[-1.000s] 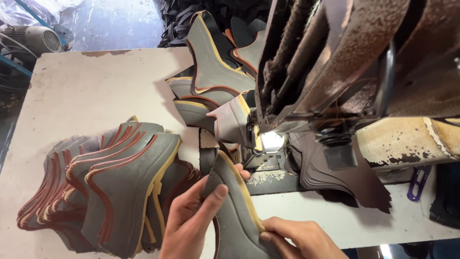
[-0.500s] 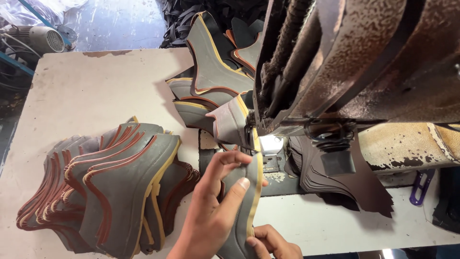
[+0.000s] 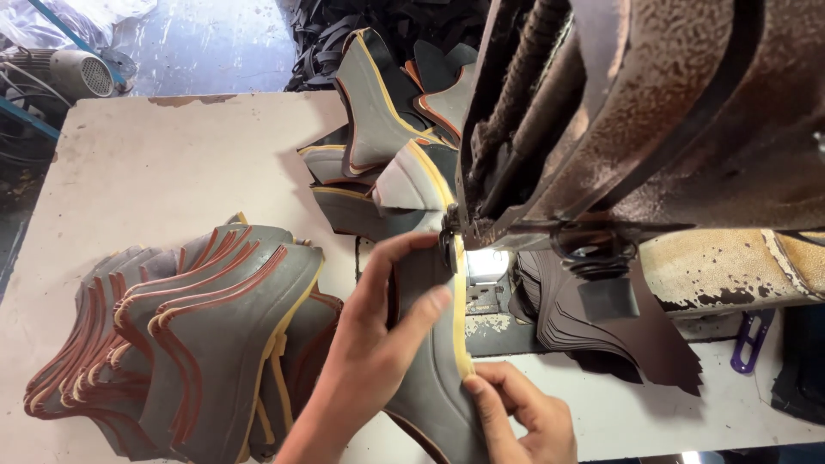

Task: Stitch together various leather and foam components for shoes using an industrial sewing machine.

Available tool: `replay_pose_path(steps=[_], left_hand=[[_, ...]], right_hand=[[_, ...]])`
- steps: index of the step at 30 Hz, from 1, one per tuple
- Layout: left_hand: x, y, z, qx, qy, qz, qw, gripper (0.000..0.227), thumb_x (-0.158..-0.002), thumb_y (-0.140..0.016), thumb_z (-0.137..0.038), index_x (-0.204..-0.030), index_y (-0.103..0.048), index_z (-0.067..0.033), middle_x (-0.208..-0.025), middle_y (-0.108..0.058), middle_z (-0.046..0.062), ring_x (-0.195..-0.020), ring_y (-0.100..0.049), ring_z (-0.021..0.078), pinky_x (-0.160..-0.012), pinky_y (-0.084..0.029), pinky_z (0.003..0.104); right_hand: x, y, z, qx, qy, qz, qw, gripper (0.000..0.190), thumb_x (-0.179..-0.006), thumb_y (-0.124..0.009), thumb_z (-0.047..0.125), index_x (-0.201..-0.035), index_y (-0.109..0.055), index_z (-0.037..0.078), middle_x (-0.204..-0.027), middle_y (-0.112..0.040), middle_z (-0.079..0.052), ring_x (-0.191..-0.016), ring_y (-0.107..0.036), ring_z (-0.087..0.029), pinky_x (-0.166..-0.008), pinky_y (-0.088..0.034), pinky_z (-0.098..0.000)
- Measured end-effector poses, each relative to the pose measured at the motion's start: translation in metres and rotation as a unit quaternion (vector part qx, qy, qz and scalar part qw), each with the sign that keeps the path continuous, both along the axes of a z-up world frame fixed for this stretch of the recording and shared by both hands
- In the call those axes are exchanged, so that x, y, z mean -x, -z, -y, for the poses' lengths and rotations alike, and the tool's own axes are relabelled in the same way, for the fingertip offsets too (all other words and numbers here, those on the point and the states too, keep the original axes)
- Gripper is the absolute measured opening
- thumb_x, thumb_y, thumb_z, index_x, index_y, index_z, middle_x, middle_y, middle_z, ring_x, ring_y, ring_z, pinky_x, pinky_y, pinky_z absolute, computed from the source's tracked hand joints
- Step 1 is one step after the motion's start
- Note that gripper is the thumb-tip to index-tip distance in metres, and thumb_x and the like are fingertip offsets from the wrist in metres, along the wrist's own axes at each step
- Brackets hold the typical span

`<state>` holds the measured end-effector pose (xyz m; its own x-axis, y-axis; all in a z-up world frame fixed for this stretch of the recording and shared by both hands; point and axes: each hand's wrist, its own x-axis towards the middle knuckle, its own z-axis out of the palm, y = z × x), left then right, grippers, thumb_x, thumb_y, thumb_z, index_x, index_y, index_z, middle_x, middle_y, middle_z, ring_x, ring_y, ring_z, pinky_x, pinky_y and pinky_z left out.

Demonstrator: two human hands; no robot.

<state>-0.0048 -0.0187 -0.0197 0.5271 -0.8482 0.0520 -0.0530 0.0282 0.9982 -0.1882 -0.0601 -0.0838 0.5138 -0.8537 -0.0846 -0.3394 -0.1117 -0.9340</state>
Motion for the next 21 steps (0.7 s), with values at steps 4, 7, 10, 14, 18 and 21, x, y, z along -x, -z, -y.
replay_pose_path(steps=[4, 7, 10, 14, 18, 21], left_hand=[[0.001, -0.004, -0.017, -0.039, 0.029, 0.044, 0.998, 0.073, -0.077, -0.074, 0.002, -0.145, -0.052, -0.0165, -0.136, -0.072, 0.006, -0.118, -0.069, 0.0155, -0.099, -0.052, 0.029], [0.003, -0.001, -0.018, -0.051, -0.007, -0.005, 0.999, 0.066, -0.075, -0.079, 0.0, -0.137, -0.061, -0.0151, -0.125, -0.079, 0.004, -0.105, -0.072, 0.0121, -0.09, -0.058, 0.028], [0.002, -0.002, -0.008, -0.053, -0.052, 0.025, 0.997, 0.055, -0.076, -0.081, -0.001, -0.129, -0.069, -0.0134, -0.1, -0.081, 0.001, -0.079, -0.069, 0.008, -0.069, -0.057, 0.023], [-0.001, -0.005, 0.01, -0.041, -0.104, -0.013, 0.994, 0.045, -0.076, -0.078, 0.002, -0.12, -0.076, -0.0111, -0.098, -0.083, 0.001, -0.078, -0.069, 0.0077, -0.07, -0.057, 0.022], [-0.001, -0.002, 0.019, 0.008, -0.154, -0.044, 0.987, 0.078, -0.078, -0.08, 0.0, -0.148, -0.049, -0.0152, -0.102, -0.075, 0.01, -0.079, -0.072, 0.0154, -0.069, -0.059, 0.024], [0.01, 0.019, 0.013, -0.014, -0.144, -0.01, 0.989, 0.063, -0.08, -0.075, 0.0, -0.138, -0.057, -0.017, -0.104, -0.078, 0.007, -0.079, -0.073, 0.0127, -0.067, -0.059, 0.023]], right_hand=[[-0.012, -0.023, 0.019, -0.018, 0.0, 0.007, 1.0, 0.019, -0.087, -0.069, 0.009, -0.09, -0.086, 0.003, -0.055, -0.077, -0.003, -0.048, -0.06, -0.006, -0.048, -0.045, -0.0195], [-0.019, -0.033, 0.028, 0.031, 0.018, 0.011, 0.999, 0.017, -0.085, -0.073, 0.009, -0.092, -0.085, 0.001, -0.062, -0.079, -0.002, -0.051, -0.062, -0.006, -0.048, -0.047, -0.018], [-0.018, -0.043, 0.035, 0.035, 0.017, 0.016, 0.999, 0.014, -0.084, -0.076, 0.009, -0.089, -0.084, 0.0, -0.069, -0.081, -0.003, -0.058, -0.068, -0.007, -0.056, -0.055, -0.019], [-0.014, -0.044, 0.043, 0.062, 0.016, 0.028, 0.998, 0.015, -0.078, -0.078, 0.005, -0.09, -0.083, -0.002, -0.079, -0.088, -0.007, -0.062, -0.077, -0.01, -0.06, -0.063, -0.0194], [-0.014, -0.037, 0.039, -0.006, 0.049, 0.06, 0.997, 0.018, -0.079, -0.079, 0.003, -0.094, -0.085, -0.004, -0.065, -0.084, -0.011, -0.051, -0.071, -0.01, -0.05, -0.058, -0.0192], [-0.017, -0.025, 0.036, -0.053, 0.038, 0.12, 0.991, 0.018, -0.079, -0.079, -0.002, -0.095, -0.085, -0.008, -0.074, -0.087, -0.014, -0.059, -0.075, -0.012, -0.055, -0.056, -0.018]])
